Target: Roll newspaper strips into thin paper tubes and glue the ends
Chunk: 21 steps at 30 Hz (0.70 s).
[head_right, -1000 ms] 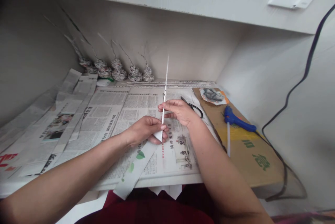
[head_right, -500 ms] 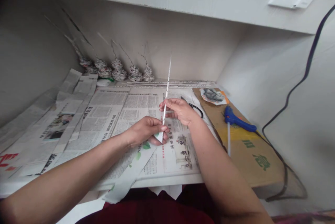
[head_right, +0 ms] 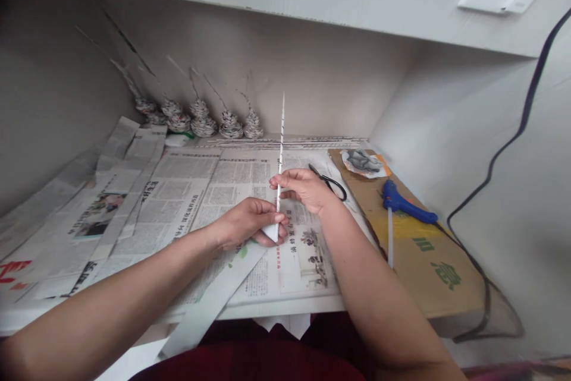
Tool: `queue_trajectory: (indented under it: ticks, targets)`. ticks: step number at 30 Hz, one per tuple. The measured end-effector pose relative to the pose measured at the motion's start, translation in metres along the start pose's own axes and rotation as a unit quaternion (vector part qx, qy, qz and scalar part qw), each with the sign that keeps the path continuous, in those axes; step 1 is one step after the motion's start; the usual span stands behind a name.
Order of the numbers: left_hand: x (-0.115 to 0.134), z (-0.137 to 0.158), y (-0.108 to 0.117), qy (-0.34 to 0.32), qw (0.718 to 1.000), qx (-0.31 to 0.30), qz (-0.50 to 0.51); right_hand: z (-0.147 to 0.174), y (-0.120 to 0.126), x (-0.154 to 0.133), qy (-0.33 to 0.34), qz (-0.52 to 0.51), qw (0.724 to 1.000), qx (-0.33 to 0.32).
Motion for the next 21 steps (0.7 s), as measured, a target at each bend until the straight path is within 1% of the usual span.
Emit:
queue_trajectory:
  ticks: [2, 3, 6, 8, 12, 17, 18, 21]
  targets:
    - [0.0007, 0.0007, -0.0006, 0.007, 1.000, -0.006, 0.000, -0.0007, 0.0004, 0.0007, 0.009, -0.006, 0.999, 0.033]
    - [0.0012, 0.0008, -0.0007, 0.008, 1.000, -0.005, 0.000, -0.0008, 0.0003, 0.0007, 0.010, -0.009, 0.999, 0.035]
    - [0.0024, 0.0007, -0.0003, 0.005, 1.000, 0.009, 0.002, 0.0003, -0.0007, -0.0003, 0.010, -0.010, 1.000, -0.006]
    - [0.0025, 0.0002, -0.0002, 0.004, 1.000, 0.008, 0.002, 0.0007, -0.0010, -0.0007, 0.010, -0.001, 1.000, -0.012]
    - [0.0014, -0.0004, -0.0006, 0.004, 1.000, 0.001, 0.002, 0.0001, -0.0003, -0.0002, 0.022, -0.006, 0.999, 0.031]
    - [0.0016, -0.0006, 0.0000, 0.001, 1.000, 0.009, -0.003, 0.0016, -0.0022, -0.0003, 0.010, -0.007, 1.000, -0.022]
    - [0.0019, -0.0008, 0.0001, 0.001, 1.000, 0.009, -0.004, 0.0015, -0.0028, -0.0001, 0.011, -0.004, 1.000, -0.019]
    - [0.0033, -0.0008, 0.0005, 0.004, 1.000, 0.009, -0.006, 0.0000, -0.0050, 0.0012, 0.023, 0.011, 0.999, 0.019]
Point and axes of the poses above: each hand's wrist, its own z-axis away from the middle knuckle, its own y-axis out of the back of the hand, x = y × z, the point moved 1 cm from there along -z, towards the middle knuckle, and after that the axes turned 5 degrees about y, right-handed, at the moved point
